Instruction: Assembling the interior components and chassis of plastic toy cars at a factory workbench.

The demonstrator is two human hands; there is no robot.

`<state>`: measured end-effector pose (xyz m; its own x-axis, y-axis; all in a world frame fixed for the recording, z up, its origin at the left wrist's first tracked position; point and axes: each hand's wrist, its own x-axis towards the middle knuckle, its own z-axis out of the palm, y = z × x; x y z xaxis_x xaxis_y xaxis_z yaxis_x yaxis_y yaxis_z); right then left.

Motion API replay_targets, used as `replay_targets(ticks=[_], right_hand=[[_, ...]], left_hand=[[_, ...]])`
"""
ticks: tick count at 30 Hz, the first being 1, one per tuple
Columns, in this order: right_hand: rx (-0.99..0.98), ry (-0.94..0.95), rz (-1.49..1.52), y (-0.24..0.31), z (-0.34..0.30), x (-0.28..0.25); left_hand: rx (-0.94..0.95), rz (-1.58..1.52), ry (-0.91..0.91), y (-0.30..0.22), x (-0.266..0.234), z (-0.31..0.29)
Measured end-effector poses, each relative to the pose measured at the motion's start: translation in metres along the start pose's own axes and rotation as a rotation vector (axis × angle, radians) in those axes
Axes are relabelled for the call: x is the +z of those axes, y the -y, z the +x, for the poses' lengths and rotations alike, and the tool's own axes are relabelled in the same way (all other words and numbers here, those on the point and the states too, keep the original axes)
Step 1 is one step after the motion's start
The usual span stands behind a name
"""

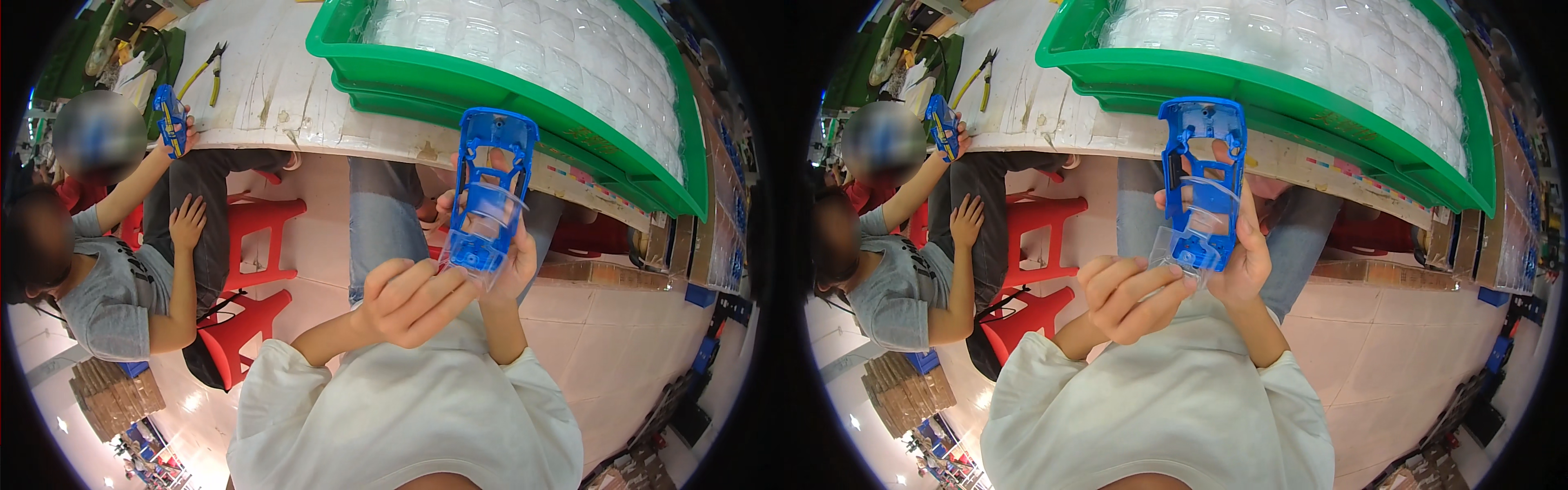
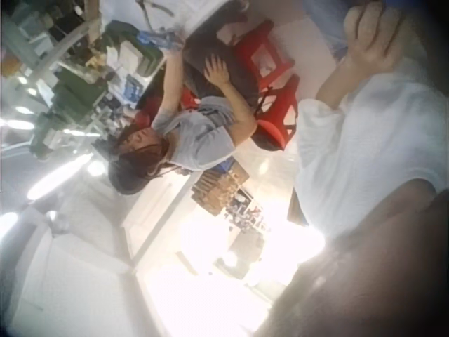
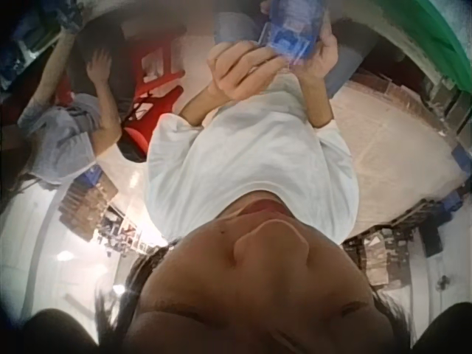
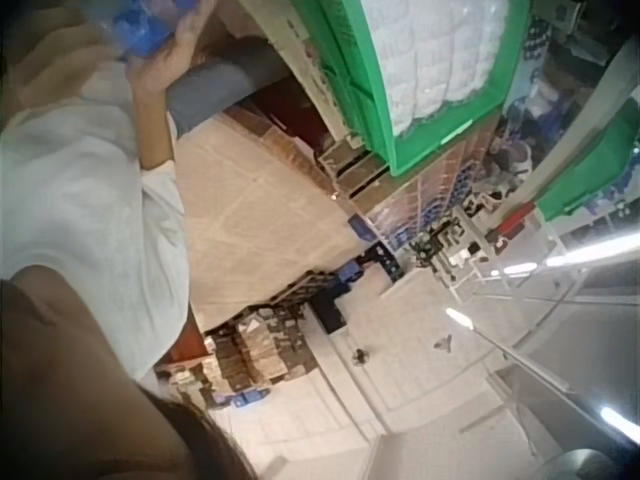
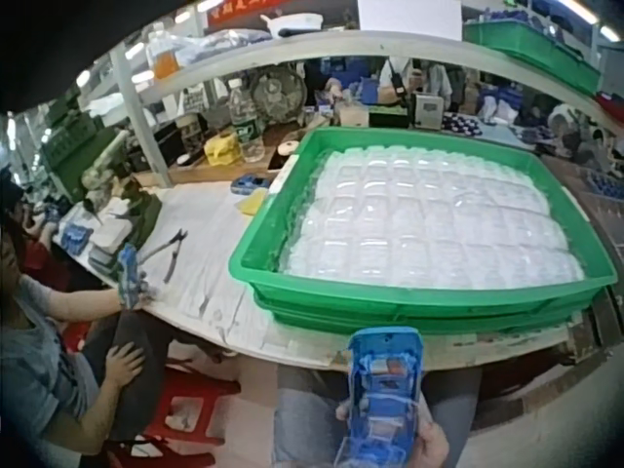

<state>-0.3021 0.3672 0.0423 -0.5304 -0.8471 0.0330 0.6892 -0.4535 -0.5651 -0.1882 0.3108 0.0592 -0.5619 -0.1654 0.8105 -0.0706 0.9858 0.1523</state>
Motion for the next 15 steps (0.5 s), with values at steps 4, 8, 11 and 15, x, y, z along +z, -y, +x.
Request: replay_targets(ticks=[4, 8, 11, 15], right_hand=[[-0.046, -0.064, 0.009, 0.000, 0.000, -0.001], [-0.054, 0.007, 0.023, 0.003, 0.002, -0.011], [-0.075, -0.042, -0.039, 0.003, 0.001, -0.004], [-0.095, -0.125, -0.072, -0.001, -0.004, -0.004]], left_hand=[[-0.101, -0.098, 0.118, 0.003, -0.003, 0.004], [-0.013, -0.052, 0.040, 0.008, -0.001, 0.007], [0.003, -0.028, 0.041, 0.006, 0.001, 0.004], [-0.030, -0.064, 0.130, 0.005, -0.002, 0.006]])
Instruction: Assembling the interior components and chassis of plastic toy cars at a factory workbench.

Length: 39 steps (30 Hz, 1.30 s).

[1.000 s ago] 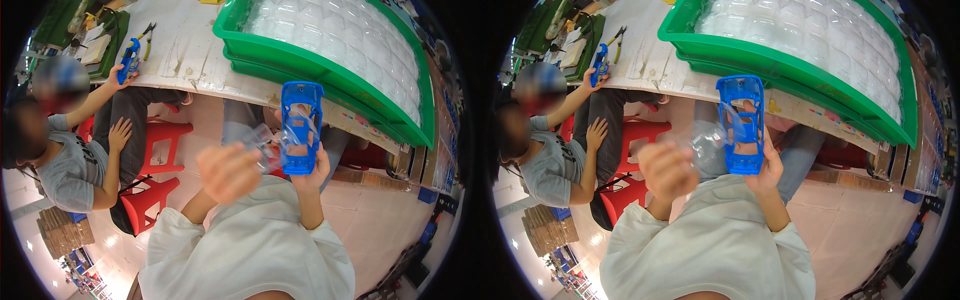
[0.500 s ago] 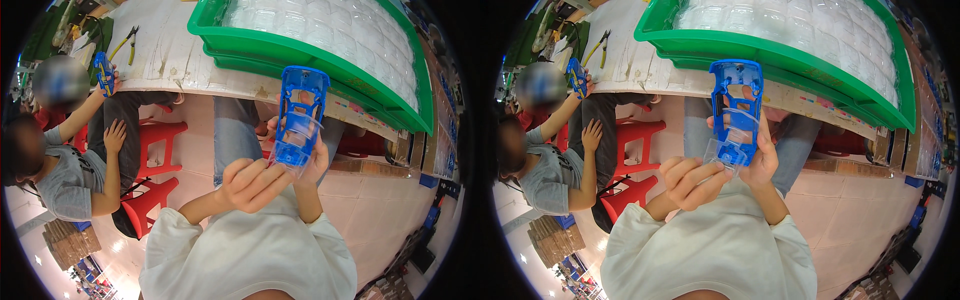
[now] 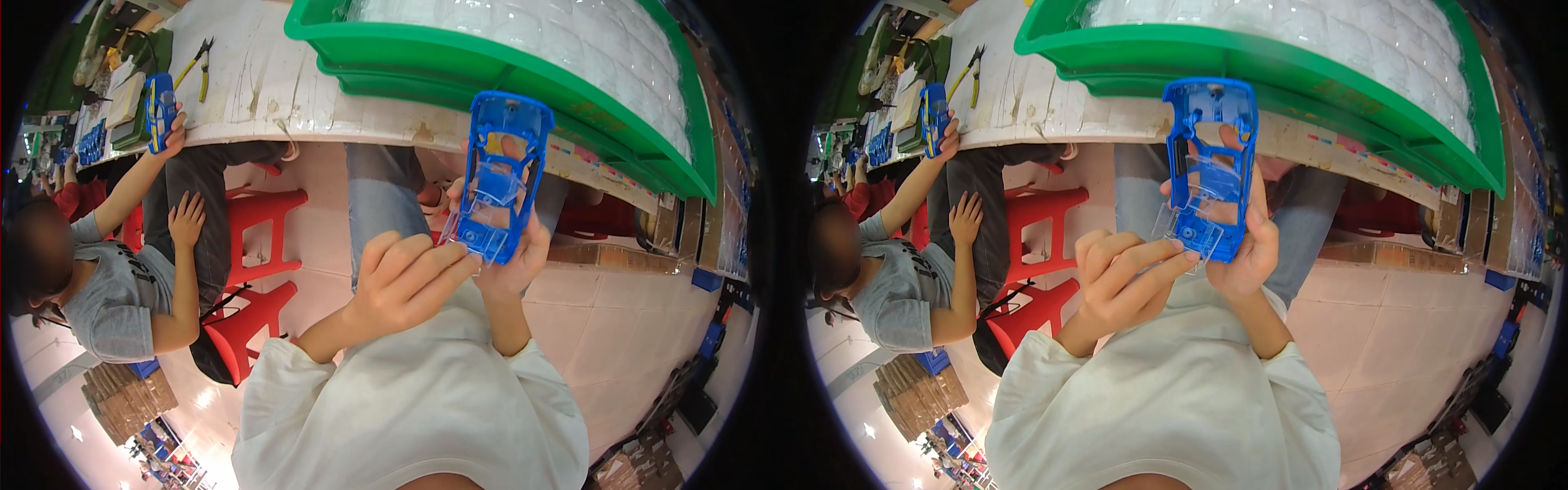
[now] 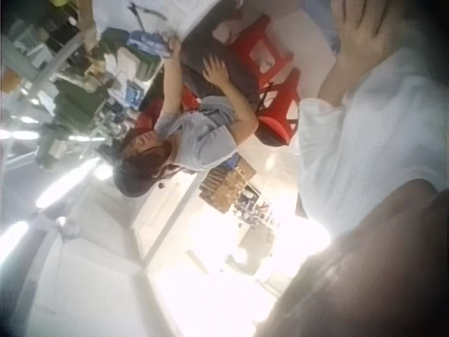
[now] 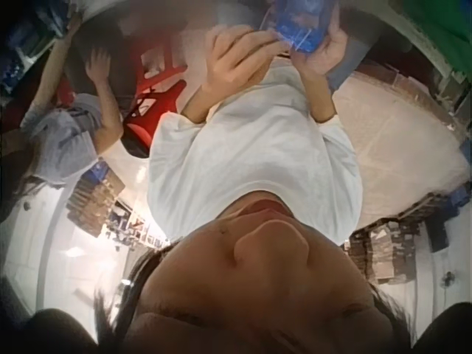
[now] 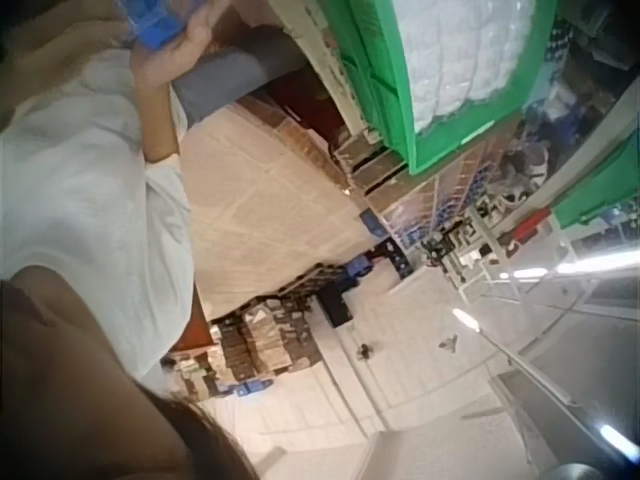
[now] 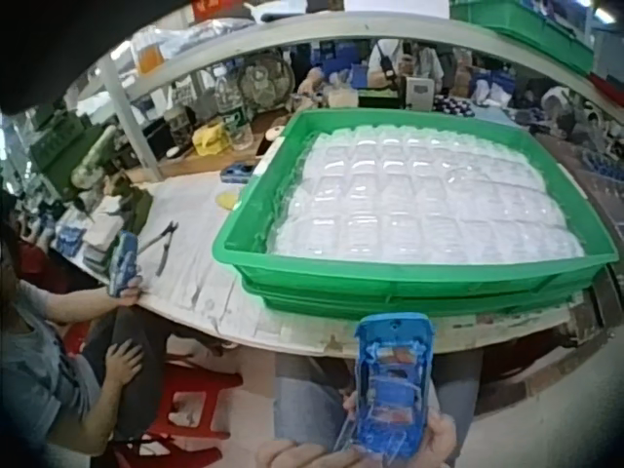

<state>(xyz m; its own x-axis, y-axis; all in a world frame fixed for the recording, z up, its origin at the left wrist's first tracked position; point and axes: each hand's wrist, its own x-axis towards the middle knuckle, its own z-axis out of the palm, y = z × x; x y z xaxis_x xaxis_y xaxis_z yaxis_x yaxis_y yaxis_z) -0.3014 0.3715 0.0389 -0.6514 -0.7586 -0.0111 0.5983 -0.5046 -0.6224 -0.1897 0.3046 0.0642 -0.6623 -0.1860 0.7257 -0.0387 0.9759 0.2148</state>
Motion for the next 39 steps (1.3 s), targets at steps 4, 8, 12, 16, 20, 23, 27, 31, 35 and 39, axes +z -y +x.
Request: replay_targets(ticks=[4, 8, 12, 16, 20, 23, 27, 31, 35, 39], right_hand=[[0.036, -0.069, -0.058, -0.001, -0.003, -0.003], [0.060, -0.061, -0.034, 0.001, -0.005, -0.005], [-0.005, -0.070, -0.062, 0.002, -0.006, -0.006], [-0.046, -0.072, -0.135, 0.008, -0.009, -0.006], [-0.033, -0.112, -0.130, 0.010, -0.012, 0.003], [-0.052, -0.060, -0.120, 0.013, -0.012, 0.000], [-0.058, -0.086, -0.047, 0.016, -0.011, 0.002], [-0.068, -0.079, -0.030, 0.016, -0.014, -0.001], [-0.068, -0.085, -0.076, 0.019, -0.020, 0.002], [-0.078, -0.075, -0.087, 0.016, -0.023, 0.001]], left_hand=[[-0.090, -0.226, 0.190, 0.008, -0.007, 0.010], [-0.033, -0.237, 0.284, 0.007, -0.010, 0.014], [0.085, -0.180, 0.281, 0.007, -0.008, 0.009], [0.098, -0.145, 0.179, 0.005, -0.002, 0.006], [-0.026, -0.234, 0.056, 0.005, -0.003, 0.012], [-0.040, -0.336, 0.117, 0.012, -0.008, 0.023], [0.016, -0.224, 0.062, 0.012, -0.012, 0.032], [0.113, -0.072, 0.030, -0.011, 0.004, 0.024], [0.206, 0.061, 0.000, -0.017, 0.013, 0.015], [0.229, 0.116, -0.171, -0.014, 0.015, 0.015]])
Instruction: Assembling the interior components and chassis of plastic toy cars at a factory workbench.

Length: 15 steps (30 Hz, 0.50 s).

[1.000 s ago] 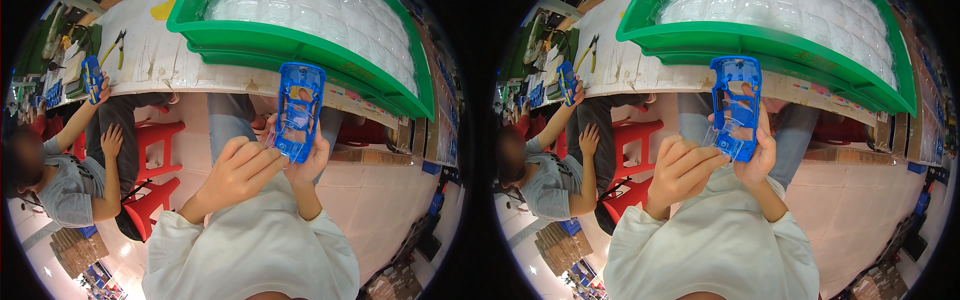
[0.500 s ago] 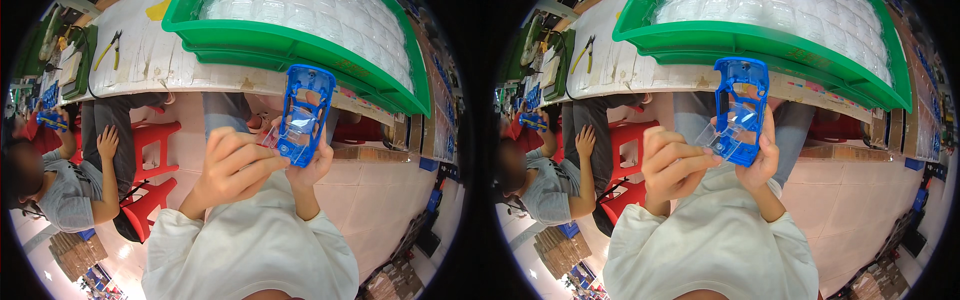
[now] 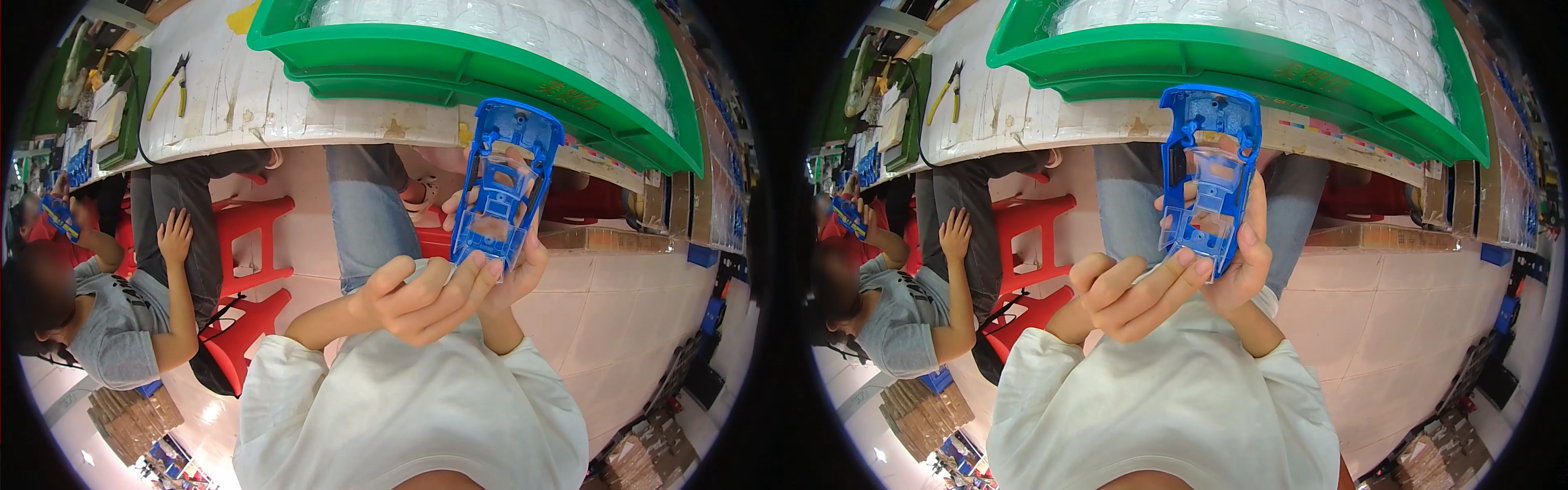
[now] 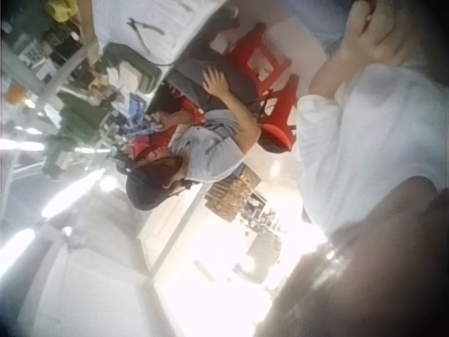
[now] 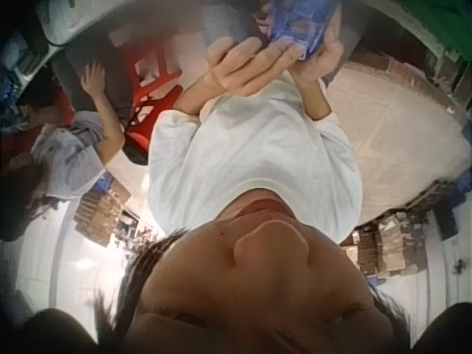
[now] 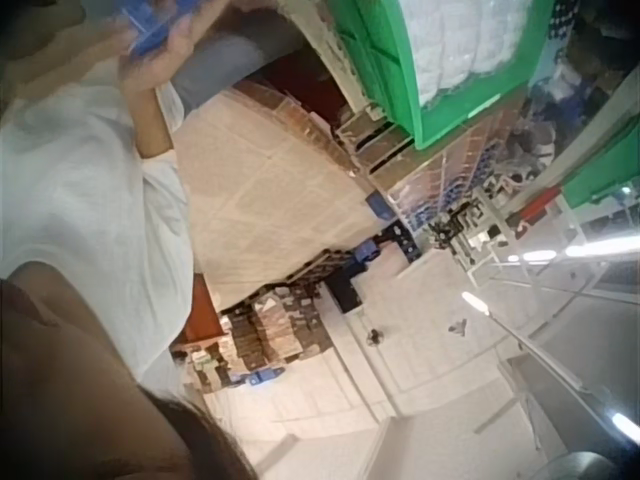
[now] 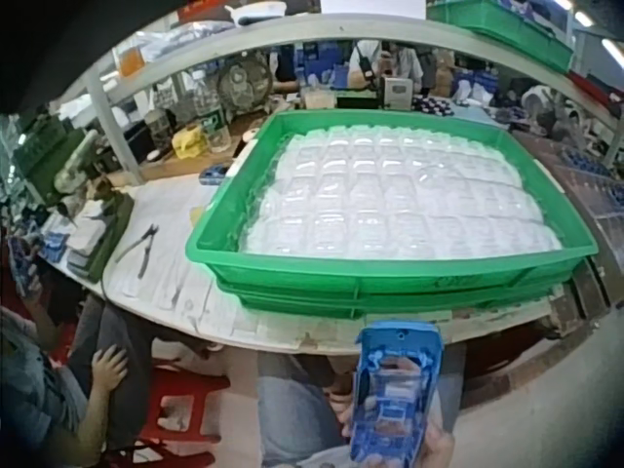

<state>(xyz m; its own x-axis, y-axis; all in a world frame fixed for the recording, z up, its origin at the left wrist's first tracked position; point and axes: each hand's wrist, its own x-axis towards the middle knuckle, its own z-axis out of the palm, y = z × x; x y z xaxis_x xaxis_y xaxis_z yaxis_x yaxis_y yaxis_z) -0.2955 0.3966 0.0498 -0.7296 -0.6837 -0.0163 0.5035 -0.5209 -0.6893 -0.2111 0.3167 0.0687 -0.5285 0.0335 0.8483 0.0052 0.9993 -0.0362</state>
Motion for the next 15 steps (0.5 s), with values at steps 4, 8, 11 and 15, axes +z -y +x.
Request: replay_targets(ticks=[4, 8, 11, 15], right_hand=[[0.041, -0.004, 0.010, 0.0005, -0.0007, -0.0022], [0.009, 0.033, 0.004, -0.0012, -0.0019, 0.0002], [0.005, 0.050, 0.018, -0.0023, -0.0025, 0.0006], [-0.008, 0.052, 0.044, -0.0027, -0.0027, 0.0003]], left_hand=[[0.053, 0.039, -0.007, 0.0010, 0.0006, -0.0053], [0.040, 0.090, 0.049, 0.0012, 0.0001, -0.0033], [0.070, 0.151, 0.001, 0.0040, -0.0026, -0.0049], [0.147, 0.188, -0.011, 0.0069, -0.0009, -0.0049]])
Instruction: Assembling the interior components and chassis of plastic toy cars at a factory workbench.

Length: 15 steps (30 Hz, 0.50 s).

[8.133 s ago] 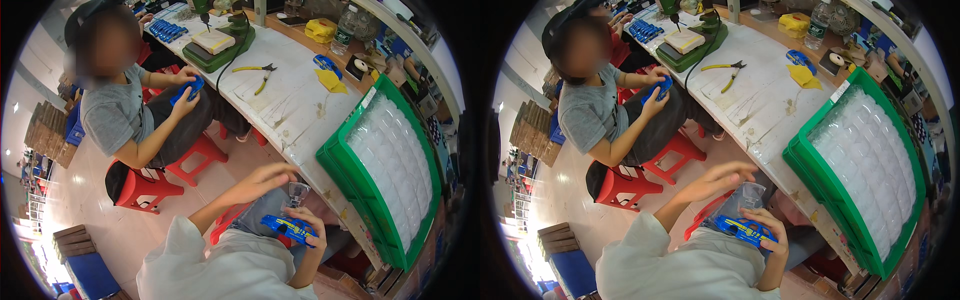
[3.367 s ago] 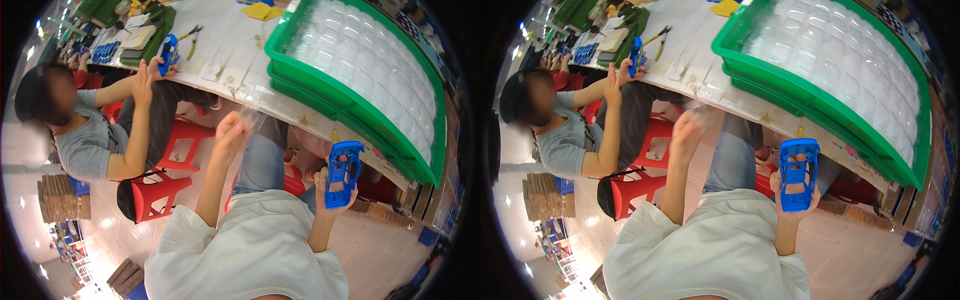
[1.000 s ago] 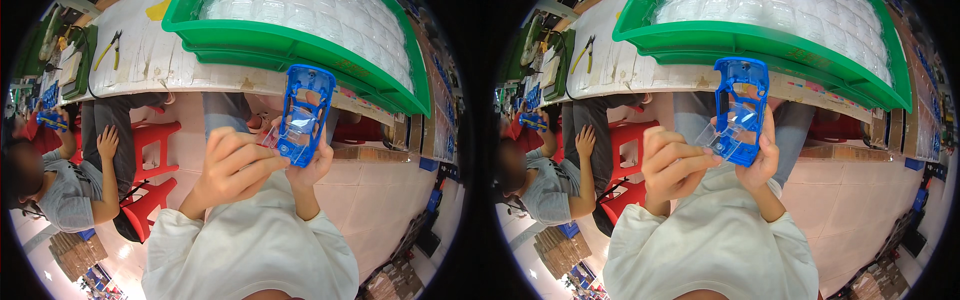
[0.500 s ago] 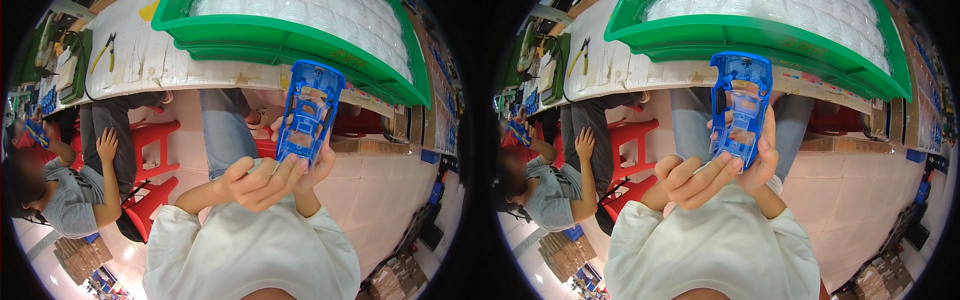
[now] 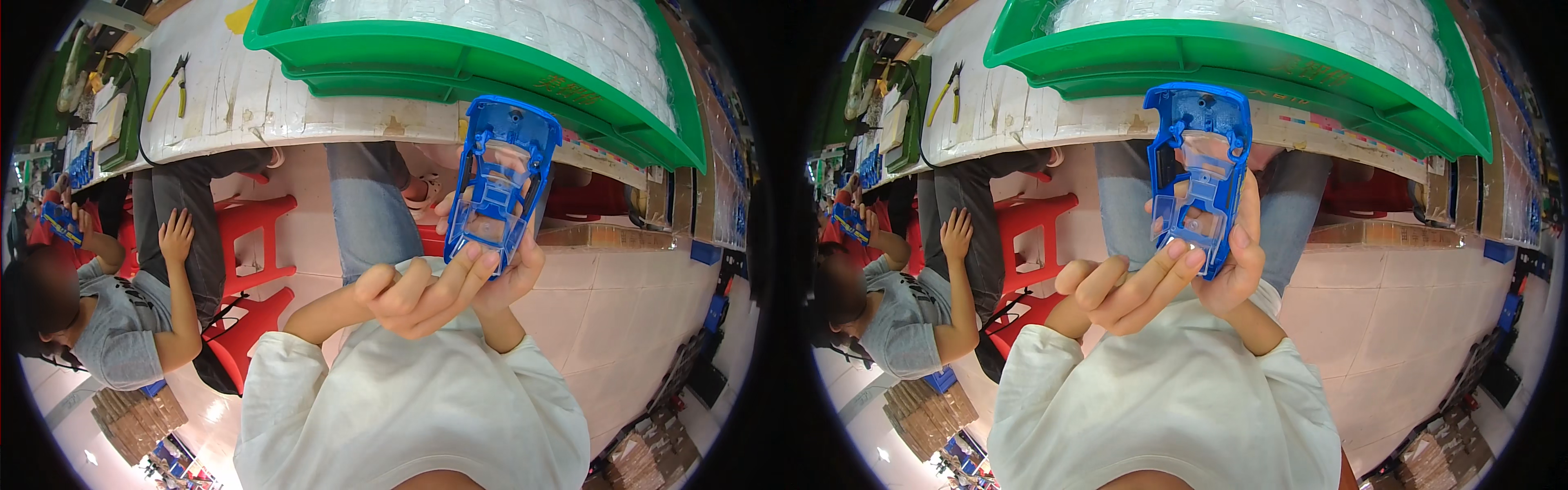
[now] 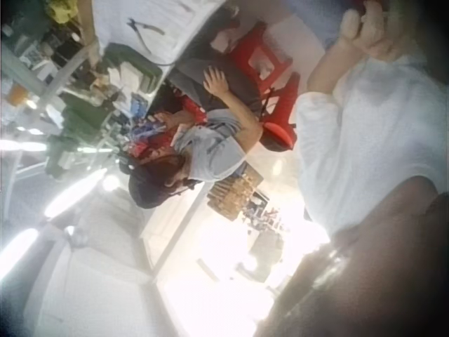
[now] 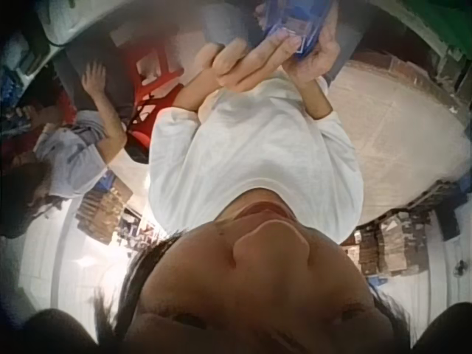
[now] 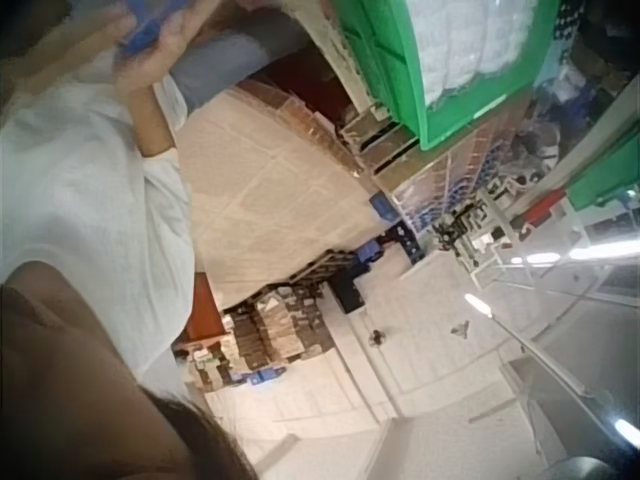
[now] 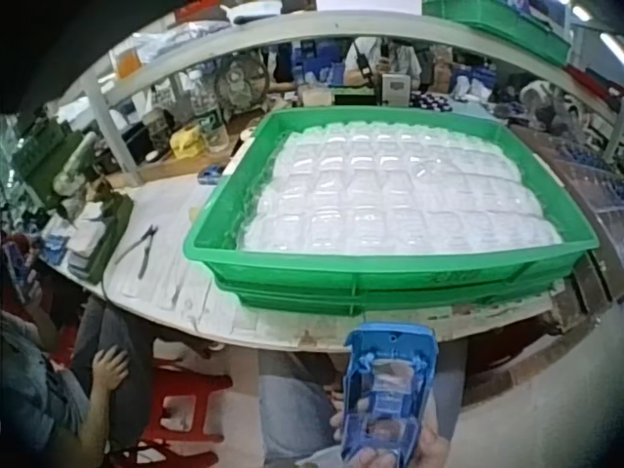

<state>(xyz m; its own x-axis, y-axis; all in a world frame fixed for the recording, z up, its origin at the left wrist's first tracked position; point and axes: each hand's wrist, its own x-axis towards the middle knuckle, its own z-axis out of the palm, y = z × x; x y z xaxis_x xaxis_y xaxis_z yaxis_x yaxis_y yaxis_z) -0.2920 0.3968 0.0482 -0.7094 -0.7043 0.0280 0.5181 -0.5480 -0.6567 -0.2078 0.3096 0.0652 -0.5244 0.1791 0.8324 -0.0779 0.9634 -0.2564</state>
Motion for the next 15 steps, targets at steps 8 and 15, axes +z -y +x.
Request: replay_targets(ticks=[8, 15], right_hand=[[-0.007, -0.079, -0.087, -0.001, 0.006, 0.004], [-0.005, -0.023, -0.228, 0.005, 0.004, 0.008]], left_hand=[[-0.348, -0.219, 0.247, -0.007, 0.007, 0.010], [-0.278, -0.289, 0.487, 0.008, 0.000, 0.021]])
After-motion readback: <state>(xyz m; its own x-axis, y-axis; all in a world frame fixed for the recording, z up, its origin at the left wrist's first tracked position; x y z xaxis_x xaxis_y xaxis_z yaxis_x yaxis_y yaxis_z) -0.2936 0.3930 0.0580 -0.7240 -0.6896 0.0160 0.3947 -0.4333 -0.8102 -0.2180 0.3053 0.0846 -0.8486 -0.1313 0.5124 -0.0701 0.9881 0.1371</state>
